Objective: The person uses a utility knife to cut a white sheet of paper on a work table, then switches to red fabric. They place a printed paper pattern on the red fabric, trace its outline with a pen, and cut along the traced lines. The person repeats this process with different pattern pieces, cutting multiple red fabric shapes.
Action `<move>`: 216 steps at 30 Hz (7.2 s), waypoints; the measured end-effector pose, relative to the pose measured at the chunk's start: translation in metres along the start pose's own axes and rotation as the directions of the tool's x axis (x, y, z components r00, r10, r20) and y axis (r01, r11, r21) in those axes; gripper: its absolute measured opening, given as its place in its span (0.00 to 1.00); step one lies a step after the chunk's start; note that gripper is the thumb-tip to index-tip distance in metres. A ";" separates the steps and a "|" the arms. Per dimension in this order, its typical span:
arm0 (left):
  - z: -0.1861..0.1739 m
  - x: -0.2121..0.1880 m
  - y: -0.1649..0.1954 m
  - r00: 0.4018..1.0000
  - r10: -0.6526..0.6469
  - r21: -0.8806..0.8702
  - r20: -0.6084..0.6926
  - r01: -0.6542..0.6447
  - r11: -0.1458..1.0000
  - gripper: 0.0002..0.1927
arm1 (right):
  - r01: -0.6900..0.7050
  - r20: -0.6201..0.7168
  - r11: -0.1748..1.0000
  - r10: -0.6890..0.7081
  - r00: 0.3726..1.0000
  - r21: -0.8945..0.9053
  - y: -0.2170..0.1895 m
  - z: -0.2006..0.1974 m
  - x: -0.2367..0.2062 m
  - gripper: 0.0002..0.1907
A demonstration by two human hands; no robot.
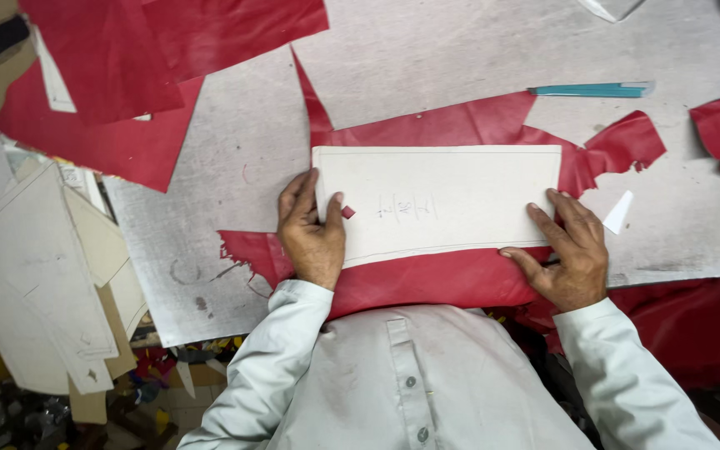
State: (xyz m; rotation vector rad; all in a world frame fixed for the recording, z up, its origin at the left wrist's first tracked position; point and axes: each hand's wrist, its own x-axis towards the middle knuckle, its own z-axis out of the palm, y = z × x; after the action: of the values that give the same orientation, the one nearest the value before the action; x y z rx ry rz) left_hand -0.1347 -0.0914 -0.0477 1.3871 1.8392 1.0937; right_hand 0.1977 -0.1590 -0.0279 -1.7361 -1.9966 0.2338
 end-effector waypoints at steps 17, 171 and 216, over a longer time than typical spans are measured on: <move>-0.014 0.147 0.007 0.941 -0.042 0.190 0.337 -0.024 0.982 0.37 | 0.034 -0.018 0.999 -0.035 0.999 -0.034 0.010 0.019 -0.013 0.34; -0.001 0.029 -0.007 0.830 0.348 0.393 0.437 -0.524 0.756 0.50 | -0.252 -0.001 0.800 0.301 0.954 0.544 -0.001 -0.021 0.180 0.12; 0.008 0.022 -0.003 0.767 0.538 0.393 0.349 -0.641 0.659 0.50 | 0.174 -0.052 0.982 -0.178 0.983 -0.068 0.079 -0.004 0.099 0.08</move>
State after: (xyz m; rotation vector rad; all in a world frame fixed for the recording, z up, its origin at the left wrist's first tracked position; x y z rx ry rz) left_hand -0.1360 -0.0691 -0.0536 2.4440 1.5951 0.7187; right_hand 0.2617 -0.0499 -0.0345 -1.5722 -2.1208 0.0616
